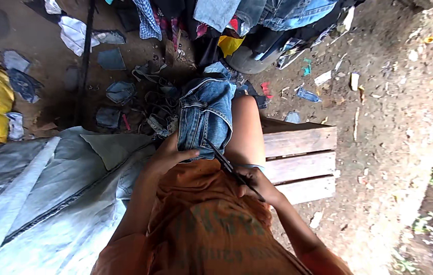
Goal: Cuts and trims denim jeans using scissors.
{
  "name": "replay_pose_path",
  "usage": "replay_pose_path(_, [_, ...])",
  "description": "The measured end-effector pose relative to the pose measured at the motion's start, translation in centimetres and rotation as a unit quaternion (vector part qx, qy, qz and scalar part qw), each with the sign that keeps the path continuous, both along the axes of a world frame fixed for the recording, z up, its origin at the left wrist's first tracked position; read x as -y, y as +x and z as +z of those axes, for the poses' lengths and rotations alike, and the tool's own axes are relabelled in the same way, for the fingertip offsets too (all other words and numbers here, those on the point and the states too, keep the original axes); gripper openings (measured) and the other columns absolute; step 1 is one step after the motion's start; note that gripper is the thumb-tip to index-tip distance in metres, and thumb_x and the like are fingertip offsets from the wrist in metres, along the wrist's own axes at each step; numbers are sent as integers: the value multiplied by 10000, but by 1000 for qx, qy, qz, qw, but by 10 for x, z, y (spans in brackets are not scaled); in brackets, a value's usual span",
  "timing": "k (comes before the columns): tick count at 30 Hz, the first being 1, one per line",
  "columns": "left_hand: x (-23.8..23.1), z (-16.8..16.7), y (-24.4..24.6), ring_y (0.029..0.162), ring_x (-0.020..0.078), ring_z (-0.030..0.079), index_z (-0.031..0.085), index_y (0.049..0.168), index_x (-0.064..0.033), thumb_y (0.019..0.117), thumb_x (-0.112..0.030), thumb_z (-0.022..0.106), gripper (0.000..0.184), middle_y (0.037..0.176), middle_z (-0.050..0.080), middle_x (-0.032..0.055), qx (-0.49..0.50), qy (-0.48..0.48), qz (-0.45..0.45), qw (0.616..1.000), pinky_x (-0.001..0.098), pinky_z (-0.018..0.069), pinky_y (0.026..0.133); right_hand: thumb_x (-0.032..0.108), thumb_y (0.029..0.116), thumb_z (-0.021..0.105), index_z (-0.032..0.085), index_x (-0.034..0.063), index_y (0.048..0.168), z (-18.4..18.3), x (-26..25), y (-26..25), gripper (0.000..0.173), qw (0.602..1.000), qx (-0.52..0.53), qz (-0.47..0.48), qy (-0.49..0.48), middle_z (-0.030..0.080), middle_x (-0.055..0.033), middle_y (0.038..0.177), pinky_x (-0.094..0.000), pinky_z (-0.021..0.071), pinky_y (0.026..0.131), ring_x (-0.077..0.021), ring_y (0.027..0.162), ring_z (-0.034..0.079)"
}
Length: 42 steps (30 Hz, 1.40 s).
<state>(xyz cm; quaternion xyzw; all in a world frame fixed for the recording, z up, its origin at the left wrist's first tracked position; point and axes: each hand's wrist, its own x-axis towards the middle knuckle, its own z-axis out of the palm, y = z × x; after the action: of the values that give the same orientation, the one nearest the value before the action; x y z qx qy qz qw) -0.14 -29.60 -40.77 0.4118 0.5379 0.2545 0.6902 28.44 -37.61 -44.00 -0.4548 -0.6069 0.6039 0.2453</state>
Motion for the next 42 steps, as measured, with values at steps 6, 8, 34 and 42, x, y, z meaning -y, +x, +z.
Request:
replay_pose_path(6, [2,-4,-2,1048,43,674,427,1442,-64,738,76,697,767,1198,680,7,59,-7,38,997,239,570,920,861,694,645,651,47,878,3,-4,2,835,998,26,37,-44,536,94,696,-135,381,551,78,617,450])
replay_pose_path(8, [2,-8,-5,1062,50,677,406,1455,-70,727,44,720,801,1211,680,0,81,-1,23,996,250,575,928,879,659,653,652,53,900,5,-6,1,860,998,15,39,-55,540,102,724,-124,388,564,86,639,458])
replay_pose_path(34, [-13,1,-2,930,-11,683,602,1204,19,824,-6,746,407,1014,726,-8,12,32,-32,999,196,565,888,907,749,523,650,22,962,6,-27,7,920,989,-84,120,-27,513,102,679,-109,358,529,86,590,430])
replay_pose_path(42, [-2,0,5,861,-4,690,570,1153,-76,744,82,651,445,933,724,-72,100,-40,89,990,198,580,814,925,706,550,640,39,921,-1,-11,-13,916,994,-85,57,-31,496,104,666,-123,358,523,71,580,432])
